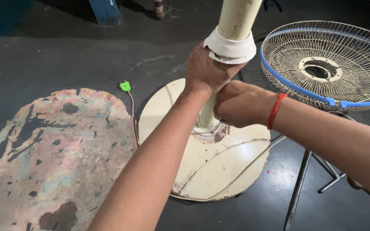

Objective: The person uses a screwdriver to tighten a screw at the base of a standing fan, securing the pole to the base. The person holds the pole steady with one hand while turning the screwdriver with the other.

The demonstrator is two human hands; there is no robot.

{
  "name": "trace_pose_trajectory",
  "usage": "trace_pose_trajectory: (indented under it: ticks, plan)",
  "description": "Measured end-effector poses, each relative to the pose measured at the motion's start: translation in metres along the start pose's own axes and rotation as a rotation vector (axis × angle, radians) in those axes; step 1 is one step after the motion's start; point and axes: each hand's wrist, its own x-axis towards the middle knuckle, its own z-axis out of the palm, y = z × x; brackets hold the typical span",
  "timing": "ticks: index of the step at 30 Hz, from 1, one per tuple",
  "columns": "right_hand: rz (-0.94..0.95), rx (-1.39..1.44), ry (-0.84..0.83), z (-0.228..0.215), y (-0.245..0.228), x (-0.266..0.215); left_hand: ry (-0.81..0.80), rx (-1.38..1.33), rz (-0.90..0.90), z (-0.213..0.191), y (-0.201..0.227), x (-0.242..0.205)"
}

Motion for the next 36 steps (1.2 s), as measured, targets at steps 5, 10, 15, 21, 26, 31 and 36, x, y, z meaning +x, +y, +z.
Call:
trace_pose_trajectory:
  ticks: [5, 10, 15, 21, 26, 31, 36]
  plan:
    - [0.167, 0.024, -0.262, -0.016, -0.004, -0.005, -0.062, -0.095, -0.107, -0.014, 0.013, 0.0]
    - [0.221, -0.048, -0.24, -0.019, -0.031, 0.011, -0.159, -0.194, -0.298, -0.03, 0.03, -0.003]
    - [0.424, 0.069, -0.303, -0.025, -0.037, 0.017, -0.239, -0.162, -0.407, -0.047, 0.051, -0.002]
    - [0.786, 0.601, -0.124, -0.027, -0.03, 0.005, -0.322, -0.011, -0.513, -0.058, 0.066, 0.001]
    - [0.97, 0.9, -0.246, -0.027, -0.024, 0.004, -0.334, 0.009, -0.541, -0.059, 0.07, 0.001]
    - [0.942, 1.104, -0.232, -0.013, -0.016, 0.008, -0.331, 0.049, -0.563, -0.059, 0.069, -0.001]
    - [0.925, 1.089, -0.289, -0.009, -0.01, 0.009, -0.281, 0.105, -0.507, -0.052, 0.062, -0.001]
